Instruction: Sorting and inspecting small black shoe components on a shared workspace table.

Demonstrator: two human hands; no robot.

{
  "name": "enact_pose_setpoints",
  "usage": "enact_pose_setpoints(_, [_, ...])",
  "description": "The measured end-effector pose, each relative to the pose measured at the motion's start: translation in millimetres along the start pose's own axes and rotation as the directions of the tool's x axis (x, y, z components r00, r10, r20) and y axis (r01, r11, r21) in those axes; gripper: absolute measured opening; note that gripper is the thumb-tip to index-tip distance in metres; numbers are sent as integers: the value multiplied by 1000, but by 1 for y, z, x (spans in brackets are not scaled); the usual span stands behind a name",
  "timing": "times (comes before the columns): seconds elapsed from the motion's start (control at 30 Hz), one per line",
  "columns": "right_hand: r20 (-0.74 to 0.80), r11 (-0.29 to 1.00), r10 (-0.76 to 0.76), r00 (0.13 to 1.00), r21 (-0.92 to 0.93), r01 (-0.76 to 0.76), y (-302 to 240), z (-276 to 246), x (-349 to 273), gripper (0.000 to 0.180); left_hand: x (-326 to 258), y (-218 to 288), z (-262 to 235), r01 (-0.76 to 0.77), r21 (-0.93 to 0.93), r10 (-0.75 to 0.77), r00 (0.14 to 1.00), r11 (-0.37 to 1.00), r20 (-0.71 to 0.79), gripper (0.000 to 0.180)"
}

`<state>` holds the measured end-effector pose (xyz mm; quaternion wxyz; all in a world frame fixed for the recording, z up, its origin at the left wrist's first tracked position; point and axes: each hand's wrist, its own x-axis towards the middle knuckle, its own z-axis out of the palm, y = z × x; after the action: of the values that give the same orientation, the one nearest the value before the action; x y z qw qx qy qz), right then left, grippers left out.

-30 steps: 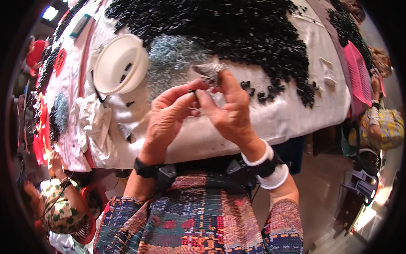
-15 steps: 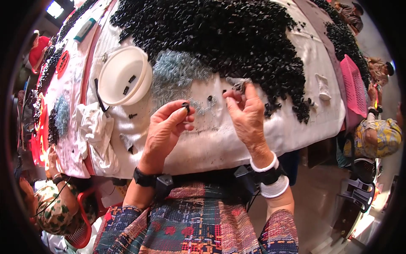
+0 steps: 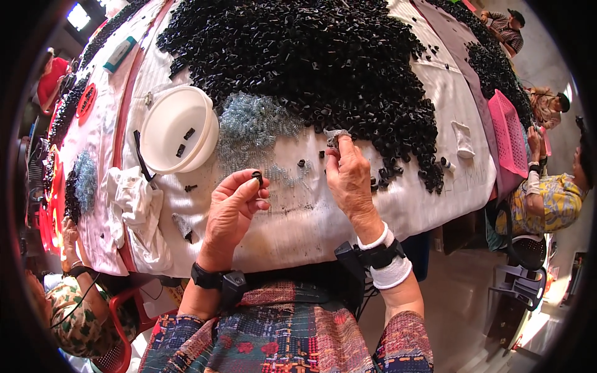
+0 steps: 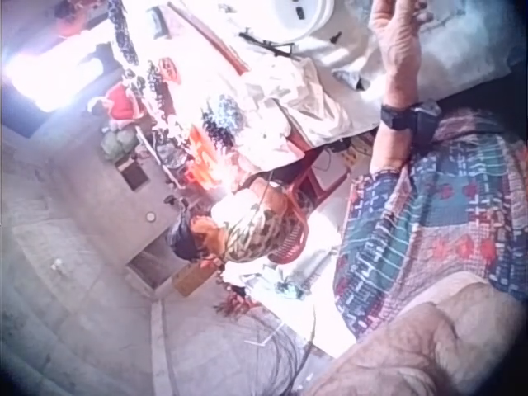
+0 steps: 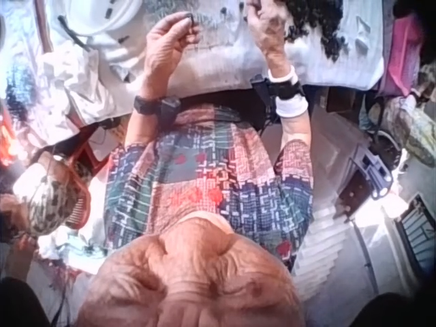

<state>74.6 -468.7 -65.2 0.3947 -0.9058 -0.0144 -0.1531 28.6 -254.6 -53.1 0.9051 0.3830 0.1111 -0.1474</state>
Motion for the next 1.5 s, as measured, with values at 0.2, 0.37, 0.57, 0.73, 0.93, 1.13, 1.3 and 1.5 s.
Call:
enact_pose_setpoints(0.2, [2,972,-159,987,-176,157,2,5,6,27,0,0,-2,5,-2,-5,1000,1000,17,19])
enact_pose_setpoints(0.37, [93,930,-149,984,-325,172,-2,14,10,31,1,-2,2,16,-4,-16,1000,1000,13,17])
enact_pose_setpoints(0.57, [72,849,-300,951,-435,300,0,9,7,32,0,-4,3,29,-1,-29,999,1000,19,17])
enact_pose_setpoints(0.73, [179,882,16,984,461,-98,-37,-10,-8,34,-3,-7,6,89,-14,-87,992,996,90,18])
enact_pose_setpoints(0.93, [300,619,2,954,749,-237,-60,-20,-23,38,-8,-5,19,101,-28,-94,978,994,186,20])
enact_pose_setpoints(1.13, [332,575,-3,943,772,-271,-58,-22,-34,37,-8,-9,17,80,0,-78,967,997,242,20])
enact_pose_setpoints(1.3, [371,528,13,929,786,-321,-59,-27,-37,33,-9,-9,20,66,32,-72,968,997,238,20])
enact_pose_setpoints(1.5, [477,475,57,877,760,-444,-65,-35,-34,30,-9,-8,18,34,111,-61,965,993,255,19])
